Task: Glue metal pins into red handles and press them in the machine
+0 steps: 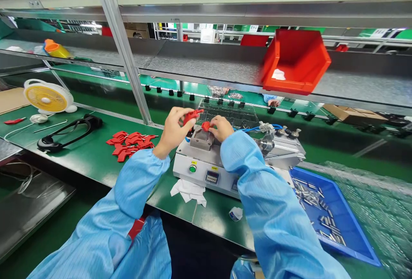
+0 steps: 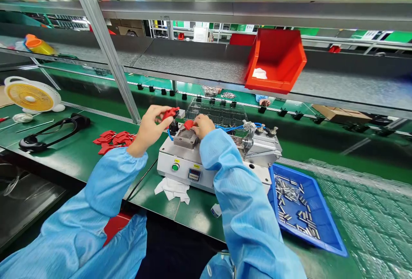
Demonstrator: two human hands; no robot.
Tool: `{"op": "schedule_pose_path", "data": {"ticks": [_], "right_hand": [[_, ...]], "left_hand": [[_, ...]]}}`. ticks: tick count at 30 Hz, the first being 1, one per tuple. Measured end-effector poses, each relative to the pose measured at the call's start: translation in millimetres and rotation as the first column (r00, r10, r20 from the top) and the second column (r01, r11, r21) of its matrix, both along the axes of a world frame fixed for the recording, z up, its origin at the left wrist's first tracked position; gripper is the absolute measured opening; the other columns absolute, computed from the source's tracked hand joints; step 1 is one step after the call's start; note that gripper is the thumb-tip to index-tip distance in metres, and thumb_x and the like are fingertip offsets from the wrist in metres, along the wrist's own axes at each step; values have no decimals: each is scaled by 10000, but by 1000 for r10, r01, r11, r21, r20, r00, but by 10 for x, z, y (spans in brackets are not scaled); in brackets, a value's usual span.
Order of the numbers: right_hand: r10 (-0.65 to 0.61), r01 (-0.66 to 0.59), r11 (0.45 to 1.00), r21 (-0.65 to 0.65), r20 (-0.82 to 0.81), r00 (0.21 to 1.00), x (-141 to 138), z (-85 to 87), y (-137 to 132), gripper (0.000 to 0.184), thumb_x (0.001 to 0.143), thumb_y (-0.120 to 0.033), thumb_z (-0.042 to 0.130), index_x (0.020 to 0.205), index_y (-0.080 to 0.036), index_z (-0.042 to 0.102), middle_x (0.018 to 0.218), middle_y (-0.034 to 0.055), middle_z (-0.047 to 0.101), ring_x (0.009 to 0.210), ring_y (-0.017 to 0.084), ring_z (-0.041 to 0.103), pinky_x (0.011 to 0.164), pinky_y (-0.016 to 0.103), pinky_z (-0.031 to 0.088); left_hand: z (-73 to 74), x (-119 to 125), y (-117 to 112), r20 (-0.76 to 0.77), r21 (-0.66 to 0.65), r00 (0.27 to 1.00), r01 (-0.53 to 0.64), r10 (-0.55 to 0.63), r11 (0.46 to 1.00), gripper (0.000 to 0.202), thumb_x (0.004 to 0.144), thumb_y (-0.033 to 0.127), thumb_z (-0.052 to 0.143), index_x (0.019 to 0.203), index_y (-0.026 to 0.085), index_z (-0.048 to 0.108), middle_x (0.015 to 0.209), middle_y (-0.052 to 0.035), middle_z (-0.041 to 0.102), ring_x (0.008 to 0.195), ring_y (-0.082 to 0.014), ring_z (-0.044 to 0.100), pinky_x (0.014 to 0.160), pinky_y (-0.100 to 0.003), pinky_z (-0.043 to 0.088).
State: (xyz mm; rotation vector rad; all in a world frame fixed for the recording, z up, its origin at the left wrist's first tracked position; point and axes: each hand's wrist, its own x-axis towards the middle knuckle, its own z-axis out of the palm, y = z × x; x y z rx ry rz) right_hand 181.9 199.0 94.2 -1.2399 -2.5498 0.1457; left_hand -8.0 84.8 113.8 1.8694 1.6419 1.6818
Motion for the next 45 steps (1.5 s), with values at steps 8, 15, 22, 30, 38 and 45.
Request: {"op": "schedule_pose_path", "data": {"ticks": [8,15,22,30,38,45], "right_hand": [[23,-23,999,-24,-29,999,1084,62,-497,168,939,-292,566,917,-165,674,961,94,684,841,203,631,763,318,493],[2,-7,999,37,148,989,1486,-237,-993,243,991,-260,463,1055,-195,688,1099,108,715,968,222,683,789,330,555],[-8,8,1000,-5,-103,995,1684,-470,-1018,308,988,-332,482,1149,-181,697,1133,133,730,1057,267,699,936,419,594],[-45,45,999,-5,-167,985,1650,-560,-970,337,982,-356,495,1176,-173,699,1124,137,737,1077,278,698,967,445,590],[-76,101,990,94,-236,969,1793,-596,-1332,337,1025,-386,478,1207,-170,661,1184,159,696,1159,271,662,1012,432,563],[-248,299,945,132,-304,920,1973,-629,-1908,234,1044,-370,495,1080,-201,652,950,100,700,913,219,692,835,347,565]], "left_hand": [[-89,403,396,-624,-404,769,-162,-142,900,271,988,201,571,1229,138,677,1213,-140,604,1142,-269,618,901,-364,539],[-302,542,398,-689,-411,709,-211,-151,887,251,981,167,562,1215,134,648,1189,-158,622,1146,-323,600,882,-415,512],[-446,422,319,-665,-331,741,-186,-89,925,174,1032,214,509,1101,168,662,1177,-132,619,1098,-285,563,872,-402,471],[-524,467,394,-639,-265,768,-178,-34,948,154,969,122,534,900,170,663,982,-125,626,991,-287,547,797,-401,453],[-786,235,219,-449,-115,891,22,-72,993,284,1032,258,483,1118,138,726,1163,-126,665,1069,-261,552,997,-417,451],[-1047,57,-531,-440,56,895,117,-81,992,163,1031,273,540,989,185,670,944,-74,683,889,-215,611,828,-353,474]]}}
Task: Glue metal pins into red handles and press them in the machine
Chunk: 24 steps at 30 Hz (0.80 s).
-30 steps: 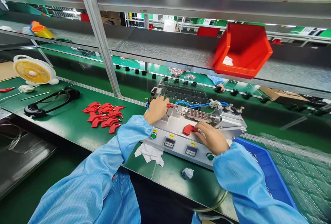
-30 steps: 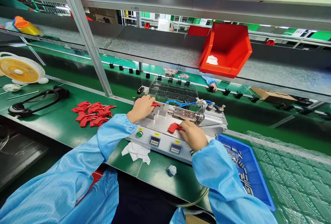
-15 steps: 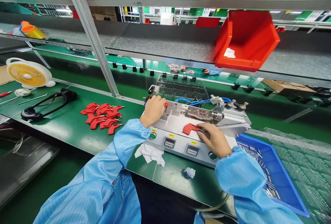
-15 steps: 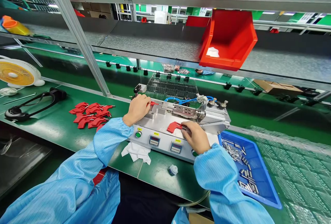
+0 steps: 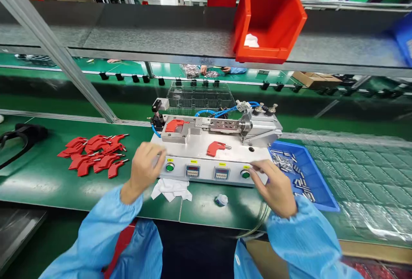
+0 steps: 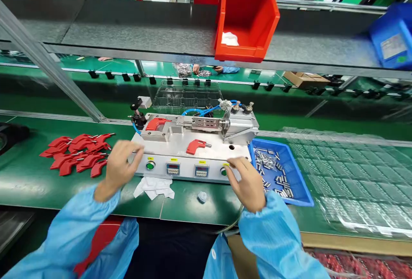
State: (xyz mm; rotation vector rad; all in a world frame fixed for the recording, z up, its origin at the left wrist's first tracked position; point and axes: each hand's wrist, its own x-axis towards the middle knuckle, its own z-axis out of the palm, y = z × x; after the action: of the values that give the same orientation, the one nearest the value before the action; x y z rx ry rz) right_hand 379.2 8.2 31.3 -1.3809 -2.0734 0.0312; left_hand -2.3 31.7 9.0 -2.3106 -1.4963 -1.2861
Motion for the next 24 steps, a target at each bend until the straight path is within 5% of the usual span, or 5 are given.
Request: {"op": "schedule_pose_path", "data": {"ticks": [5,9,14,19,24], "right_hand": [[-68,55,984,-168,-75,995,134,-292,-221,313,1063,-396,421,933,-209,636,824,79,680,744,191,673,722,328,555],[-51,-9,959,-282,-204,978,127,-356,-166,349,1035,-472,484,878,-209,652,785,70,689,690,184,660,678,320,559],[-198,137,948,-288,-195,961,100,-338,-110,445,984,-574,535,753,-217,667,675,47,682,601,185,640,656,331,550],[-184,128,950,-284,-183,966,126,-337,-73,489,948,-646,537,738,-228,676,692,54,703,604,204,661,659,346,567],[-148,82,946,-313,-196,969,153,-321,-40,503,933,-683,531,764,-233,677,714,58,716,618,216,670,677,356,594]], "left_hand": [[-310,-17,-397,-45,-219,995,78,-90,973,151,1050,251,518,1123,205,641,1022,-58,692,928,-191,668,829,-304,508],[-243,-40,-303,-29,-349,985,148,-168,926,136,1057,272,513,1081,220,637,958,-17,671,814,-149,661,758,-264,503],[-176,-25,-256,-73,-378,994,50,-84,924,142,1054,243,485,990,212,607,903,0,638,781,-134,637,717,-262,476],[93,127,-258,-122,-462,982,72,-143,884,134,1030,227,491,959,216,604,870,1,650,776,-158,632,701,-295,471],[456,871,89,-186,-377,936,213,-299,901,226,1026,358,562,1171,198,626,1189,-98,649,1050,-257,640,854,-378,536]]}}
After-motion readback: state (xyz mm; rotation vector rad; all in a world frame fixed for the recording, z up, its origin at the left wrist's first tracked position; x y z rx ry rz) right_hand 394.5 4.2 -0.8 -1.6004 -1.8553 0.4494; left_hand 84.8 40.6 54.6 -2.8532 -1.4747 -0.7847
